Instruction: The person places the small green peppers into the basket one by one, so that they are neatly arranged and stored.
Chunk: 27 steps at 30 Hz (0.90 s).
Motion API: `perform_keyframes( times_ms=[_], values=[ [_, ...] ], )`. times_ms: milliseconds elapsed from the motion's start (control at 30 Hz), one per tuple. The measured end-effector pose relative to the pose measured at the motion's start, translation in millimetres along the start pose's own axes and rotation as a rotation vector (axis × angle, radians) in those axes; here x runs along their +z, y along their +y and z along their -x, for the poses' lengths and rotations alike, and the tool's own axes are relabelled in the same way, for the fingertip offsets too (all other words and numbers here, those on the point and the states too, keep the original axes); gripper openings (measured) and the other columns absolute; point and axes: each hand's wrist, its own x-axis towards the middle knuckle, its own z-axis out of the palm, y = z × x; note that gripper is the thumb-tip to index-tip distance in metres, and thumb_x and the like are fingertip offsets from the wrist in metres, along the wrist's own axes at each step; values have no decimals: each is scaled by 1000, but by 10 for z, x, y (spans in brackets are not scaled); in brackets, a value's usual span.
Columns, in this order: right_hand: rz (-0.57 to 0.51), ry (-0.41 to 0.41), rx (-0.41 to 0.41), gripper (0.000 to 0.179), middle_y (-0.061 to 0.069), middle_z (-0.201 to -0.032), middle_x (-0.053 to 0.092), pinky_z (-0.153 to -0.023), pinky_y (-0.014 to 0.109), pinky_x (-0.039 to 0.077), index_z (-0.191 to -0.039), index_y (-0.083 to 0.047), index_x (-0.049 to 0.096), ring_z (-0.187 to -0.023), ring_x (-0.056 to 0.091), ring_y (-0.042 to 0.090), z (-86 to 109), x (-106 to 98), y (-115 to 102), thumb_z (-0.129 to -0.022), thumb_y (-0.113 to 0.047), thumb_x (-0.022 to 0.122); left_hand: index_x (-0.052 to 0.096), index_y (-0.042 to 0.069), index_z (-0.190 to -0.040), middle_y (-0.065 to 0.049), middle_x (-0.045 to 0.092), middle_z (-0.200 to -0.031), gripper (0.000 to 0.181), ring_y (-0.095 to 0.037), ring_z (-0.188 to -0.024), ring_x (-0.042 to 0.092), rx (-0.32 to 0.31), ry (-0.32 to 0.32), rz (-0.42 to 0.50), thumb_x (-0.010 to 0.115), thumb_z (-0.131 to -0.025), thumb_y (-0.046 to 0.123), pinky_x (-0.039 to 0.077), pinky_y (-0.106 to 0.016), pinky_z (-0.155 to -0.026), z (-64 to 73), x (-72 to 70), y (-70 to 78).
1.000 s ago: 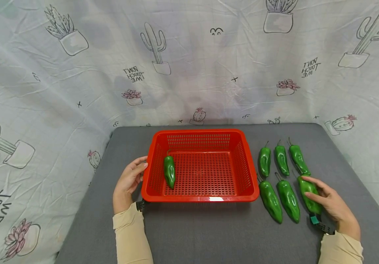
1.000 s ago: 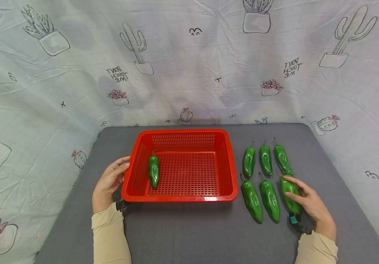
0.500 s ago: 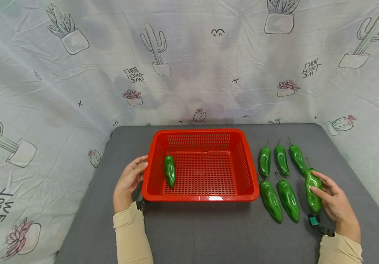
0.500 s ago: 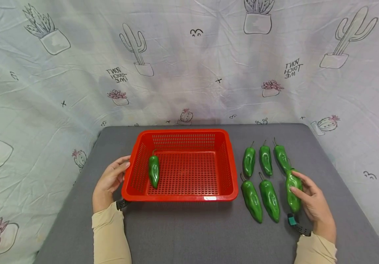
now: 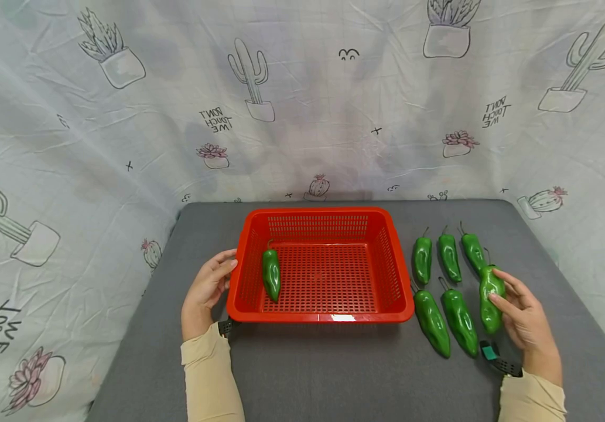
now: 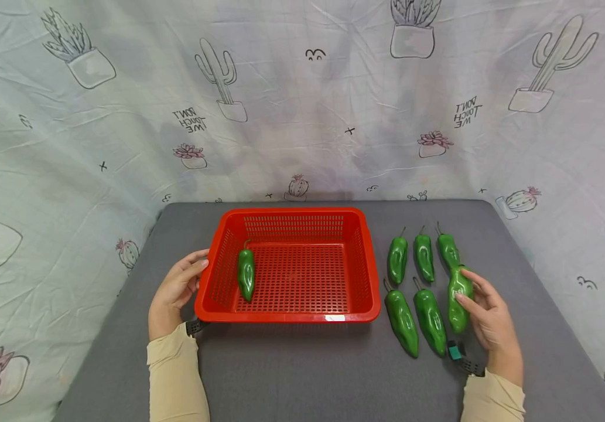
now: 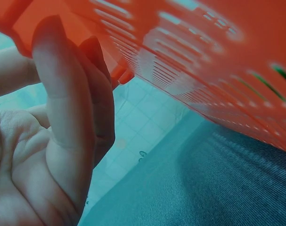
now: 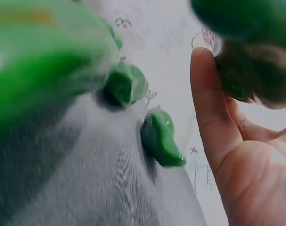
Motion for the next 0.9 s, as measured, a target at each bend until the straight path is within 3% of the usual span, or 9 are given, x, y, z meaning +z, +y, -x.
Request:
perform_keyframes(
  times_ms=[167,433,900],
  values=[
    [-38,-29,-21,54,9,-119,59,-69,21,55,-139,8,35,-97,63,12,-50,74,-10,-89,26,30,37,-2,-131,3,69,-95,31,-9,-78,66,-6,13,-3,41,-100,2,54,-22,-62,-8,1,-8],
    [22,-28,5,53,7,-122,57,-67,22,55,-140,7,35,-95,62,12,-159,239,-17,-90,24,33,39,1,-129,2,69,-97,30,-10,-80,67,-15,18,12,44,-100,3,55,-22,-63,-6,15,-7],
    [-12,-134,1,53,9,-123,52,-71,20,55,-140,7,34,-99,61,11,-411,473,-5,-91,24,30,40,1,-129,2,69,-97,29,-10,-80,67,-10,13,12,42,-100,1,55,-23,-64,-9,4,-16]
  ],
)
